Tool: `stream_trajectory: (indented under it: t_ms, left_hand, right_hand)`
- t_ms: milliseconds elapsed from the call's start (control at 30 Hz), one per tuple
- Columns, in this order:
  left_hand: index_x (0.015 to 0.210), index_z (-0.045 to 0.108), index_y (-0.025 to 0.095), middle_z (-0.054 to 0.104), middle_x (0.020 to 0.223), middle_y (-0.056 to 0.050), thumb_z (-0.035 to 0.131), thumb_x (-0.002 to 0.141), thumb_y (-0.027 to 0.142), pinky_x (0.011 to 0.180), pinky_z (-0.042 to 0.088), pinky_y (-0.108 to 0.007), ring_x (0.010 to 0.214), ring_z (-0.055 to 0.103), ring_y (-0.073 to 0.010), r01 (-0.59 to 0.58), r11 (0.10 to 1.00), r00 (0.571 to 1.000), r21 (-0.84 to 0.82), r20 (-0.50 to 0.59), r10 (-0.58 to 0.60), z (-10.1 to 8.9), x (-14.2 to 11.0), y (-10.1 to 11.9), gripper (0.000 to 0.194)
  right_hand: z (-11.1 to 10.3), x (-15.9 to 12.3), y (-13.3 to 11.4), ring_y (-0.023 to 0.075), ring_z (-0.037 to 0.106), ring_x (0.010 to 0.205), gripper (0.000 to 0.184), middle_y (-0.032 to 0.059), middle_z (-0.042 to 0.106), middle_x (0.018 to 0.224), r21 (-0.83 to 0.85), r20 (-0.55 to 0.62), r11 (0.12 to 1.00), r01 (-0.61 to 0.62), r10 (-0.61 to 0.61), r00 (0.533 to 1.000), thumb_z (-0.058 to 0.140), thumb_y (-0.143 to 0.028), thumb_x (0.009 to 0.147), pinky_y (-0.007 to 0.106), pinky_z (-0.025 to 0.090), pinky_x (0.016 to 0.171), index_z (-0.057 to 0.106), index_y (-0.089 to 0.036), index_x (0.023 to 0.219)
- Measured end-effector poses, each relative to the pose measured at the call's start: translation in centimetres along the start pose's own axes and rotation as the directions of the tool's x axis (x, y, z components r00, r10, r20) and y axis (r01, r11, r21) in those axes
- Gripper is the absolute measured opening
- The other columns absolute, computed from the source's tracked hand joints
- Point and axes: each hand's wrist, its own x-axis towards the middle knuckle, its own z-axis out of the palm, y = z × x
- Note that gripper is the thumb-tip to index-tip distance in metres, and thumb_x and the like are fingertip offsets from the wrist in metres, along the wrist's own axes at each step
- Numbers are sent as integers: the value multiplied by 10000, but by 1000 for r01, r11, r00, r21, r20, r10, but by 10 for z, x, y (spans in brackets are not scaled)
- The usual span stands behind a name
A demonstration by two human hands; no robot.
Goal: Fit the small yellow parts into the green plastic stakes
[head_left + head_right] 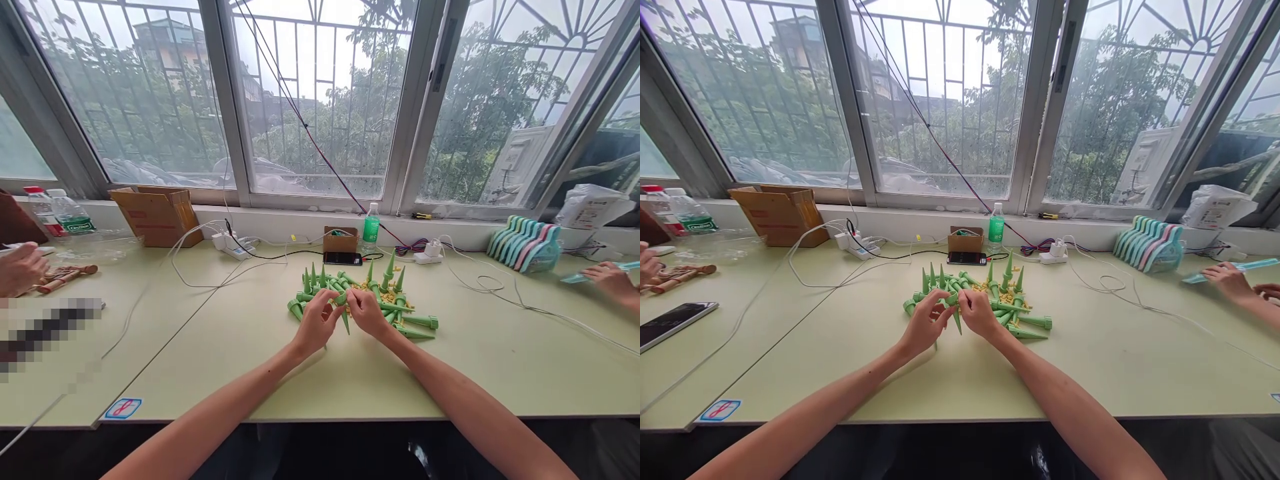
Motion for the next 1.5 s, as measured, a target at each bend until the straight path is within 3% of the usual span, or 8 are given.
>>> stream_trajectory:
  t_ms: [100, 300, 467, 667, 767, 900, 1300, 1500]
  left_hand:
    - [986, 511, 199, 521, 936, -28, 547, 857, 336, 437, 428, -180, 511, 494, -47, 3, 1000, 1000, -19, -6, -3, 0, 0, 0, 191]
    - [1123, 413, 244, 474, 1017, -27, 591, 822, 371, 345, 397, -157, 445, 492, -18, 128, 979, 991, -159, -15, -132, 2, 3, -1, 372]
    - [1023, 424, 217, 510, 925, 1, 656, 759, 440, 321, 402, -175, 424, 514, -43, 206, 935, 976, -290, -3, -216, 2, 5, -3, 417]
    - [717, 487, 145, 516, 656, 6, 507, 844, 531, 338, 380, -196, 397, 489, -72, 367, 825, 930, -429, 155, -333, 1, 7, 1, 406]
    - [711, 512, 133, 548, 670, -27, 449, 858, 572, 354, 400, -226, 409, 509, -95, 449, 722, 893, -527, 231, -387, 0, 8, -1, 468]
    - [767, 543, 119, 562, 688, -44, 454, 848, 593, 374, 418, -241, 424, 521, -107, 490, 663, 871, -565, 300, -389, -2, 9, -4, 489]
    - [783, 511, 142, 564, 719, -28, 510, 839, 564, 372, 406, -222, 434, 526, -94, 420, 728, 907, -542, 227, -354, -3, 7, -1, 426]
    - [813, 512, 155, 532, 537, 12, 525, 828, 569, 376, 401, -210, 402, 505, -103, 400, 778, 916, -484, 211, -340, -4, 7, 2, 415]
  right_hand:
    - [0, -1, -1, 92, 264, 467, 407, -50, 275, 498, 21, -5, 1000, -6, 6, 1000, 343, -350, 949, 254, 219, 487, 271, -202, 577]
    - [2, -3, -5, 95, 289, 475, 398, -52, 321, 513, 39, -22, 999, -37, 38, 999, 344, -395, 968, 243, 235, 486, 334, -202, 620]
    - [2, -4, -4, 93, 316, 476, 395, -53, 349, 535, 92, -44, 994, -53, 57, 997, 338, -432, 976, 231, 257, 476, 357, -204, 654]
    - [0, -5, -5, 87, 375, 475, 379, -45, 423, 560, 175, -27, 983, -61, 67, 997, 338, -447, 979, 214, 304, 477, 401, -201, 696]
    - [-1, -5, -6, 86, 391, 500, 386, -35, 445, 588, 169, 11, 985, -30, 28, 1000, 343, -446, 977, 210, 322, 496, 421, -195, 694]
    - [-1, -5, -6, 82, 389, 500, 389, -36, 450, 588, 173, 61, 984, -28, 18, 998, 342, -440, 978, 207, 326, 503, 420, -192, 689]
    - [1, -4, -2, 86, 416, 439, 357, -48, 456, 532, 243, 103, 968, -69, 45, 994, 309, -461, 984, 200, 338, 462, 383, -215, 736]
    - [-1, -4, -3, 85, 402, 402, 341, -63, 433, 491, 247, 118, 966, -78, 50, 992, 313, -454, 985, 203, 328, 443, 367, -219, 745]
